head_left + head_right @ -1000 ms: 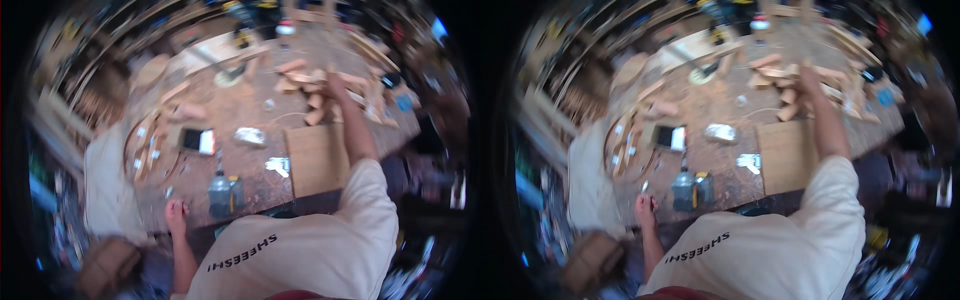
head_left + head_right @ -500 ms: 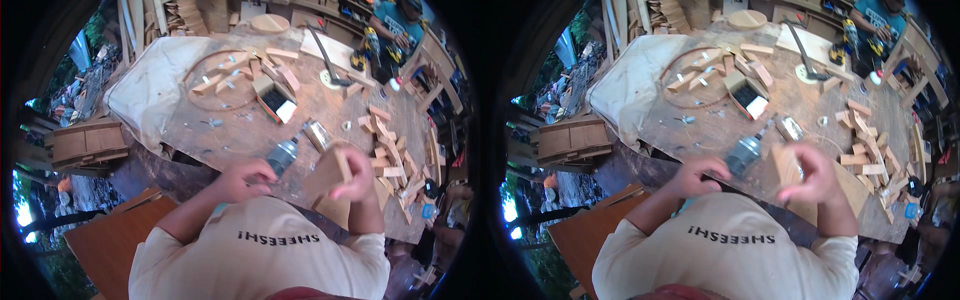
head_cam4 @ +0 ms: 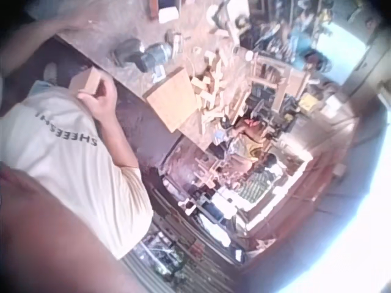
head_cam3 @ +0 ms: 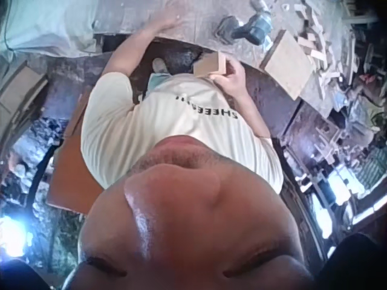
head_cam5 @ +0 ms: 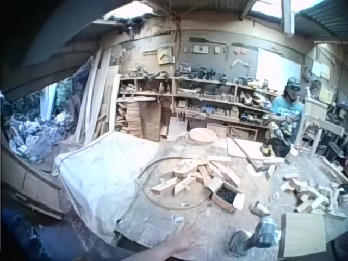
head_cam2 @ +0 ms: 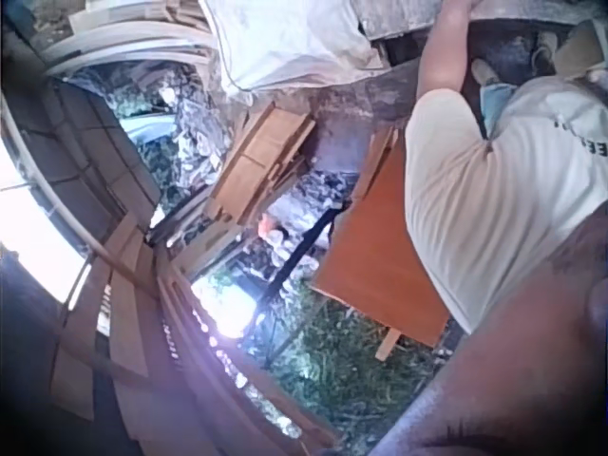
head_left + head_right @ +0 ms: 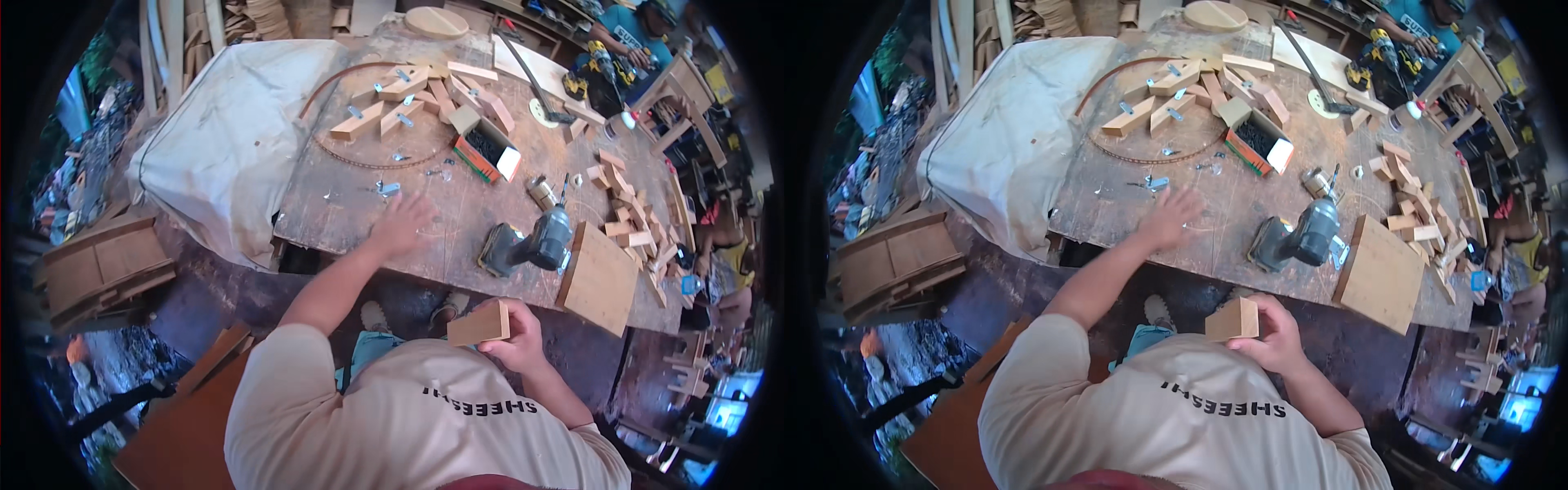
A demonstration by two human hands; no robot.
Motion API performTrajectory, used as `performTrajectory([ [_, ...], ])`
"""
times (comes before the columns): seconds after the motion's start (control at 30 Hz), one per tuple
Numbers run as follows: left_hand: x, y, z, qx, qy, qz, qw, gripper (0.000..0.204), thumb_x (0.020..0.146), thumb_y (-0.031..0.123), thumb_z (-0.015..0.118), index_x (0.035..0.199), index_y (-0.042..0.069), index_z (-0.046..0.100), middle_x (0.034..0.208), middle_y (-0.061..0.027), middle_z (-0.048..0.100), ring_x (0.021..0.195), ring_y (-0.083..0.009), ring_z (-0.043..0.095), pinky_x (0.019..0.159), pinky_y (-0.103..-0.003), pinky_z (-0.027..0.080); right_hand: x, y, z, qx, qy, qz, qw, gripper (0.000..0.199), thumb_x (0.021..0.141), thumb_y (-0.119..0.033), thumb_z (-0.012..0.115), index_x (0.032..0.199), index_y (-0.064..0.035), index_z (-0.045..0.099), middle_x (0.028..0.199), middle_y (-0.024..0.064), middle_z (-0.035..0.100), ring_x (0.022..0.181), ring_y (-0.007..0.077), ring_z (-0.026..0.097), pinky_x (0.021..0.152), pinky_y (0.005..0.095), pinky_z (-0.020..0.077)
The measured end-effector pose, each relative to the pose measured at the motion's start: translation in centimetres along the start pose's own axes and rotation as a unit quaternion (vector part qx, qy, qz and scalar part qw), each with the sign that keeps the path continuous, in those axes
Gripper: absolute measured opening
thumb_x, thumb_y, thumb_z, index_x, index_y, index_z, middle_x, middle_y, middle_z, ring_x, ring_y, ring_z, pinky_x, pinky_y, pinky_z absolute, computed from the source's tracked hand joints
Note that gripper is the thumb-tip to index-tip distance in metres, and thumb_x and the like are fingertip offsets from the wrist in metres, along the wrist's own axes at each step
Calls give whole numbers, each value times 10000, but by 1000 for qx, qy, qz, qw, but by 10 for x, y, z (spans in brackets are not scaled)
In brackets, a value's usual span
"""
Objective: The person attaches metal brackets to wooden blocks by hand and using a drill to secure screws into the wood.
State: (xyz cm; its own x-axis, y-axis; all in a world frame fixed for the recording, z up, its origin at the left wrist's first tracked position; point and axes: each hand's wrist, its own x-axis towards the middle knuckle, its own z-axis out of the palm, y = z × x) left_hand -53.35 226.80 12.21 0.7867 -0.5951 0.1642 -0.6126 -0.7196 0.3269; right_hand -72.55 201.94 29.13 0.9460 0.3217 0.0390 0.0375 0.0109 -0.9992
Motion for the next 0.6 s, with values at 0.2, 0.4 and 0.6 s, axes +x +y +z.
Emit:
performTrajectory([
  [0.2, 37, -36, -6, -17, 38, 121, 992, 398, 884, 288, 571, 1248, 130, 545, 1354, -120, 485, 1309, -304, 394, 1094, -479, 274, -22, -1, 35, -16, 70, 58, 996, 587, 705, -156, 841, 1176, 6, 530, 1100, 73, 577, 1028, 156, 564, 917, 306, 436],
  [0.4, 9, -50, -24, -2, 145, -126, 981, 295, 827, 137, 613, 1119, 92, 623, 1154, -92, 594, 1106, -301, 529, 957, -437, 408, -27, 15, 38, -61, 125, 43, 989, 569, 699, -93, 820, 1177, -4, 525, 1153, 91, 552, 1070, 169, 543, 941, 311, 428],
  [0.6, 6, -85, -39, -13, 105, -162, 981, 339, 816, 113, 634, 1154, 91, 616, 1126, -120, 614, 1073, -306, 558, 925, -393, 453, -8, 46, 36, -4, 86, 72, 994, 549, 714, -76, 811, 1179, -15, 526, 1153, 86, 565, 1087, 176, 558, 972, 336, 432],
])
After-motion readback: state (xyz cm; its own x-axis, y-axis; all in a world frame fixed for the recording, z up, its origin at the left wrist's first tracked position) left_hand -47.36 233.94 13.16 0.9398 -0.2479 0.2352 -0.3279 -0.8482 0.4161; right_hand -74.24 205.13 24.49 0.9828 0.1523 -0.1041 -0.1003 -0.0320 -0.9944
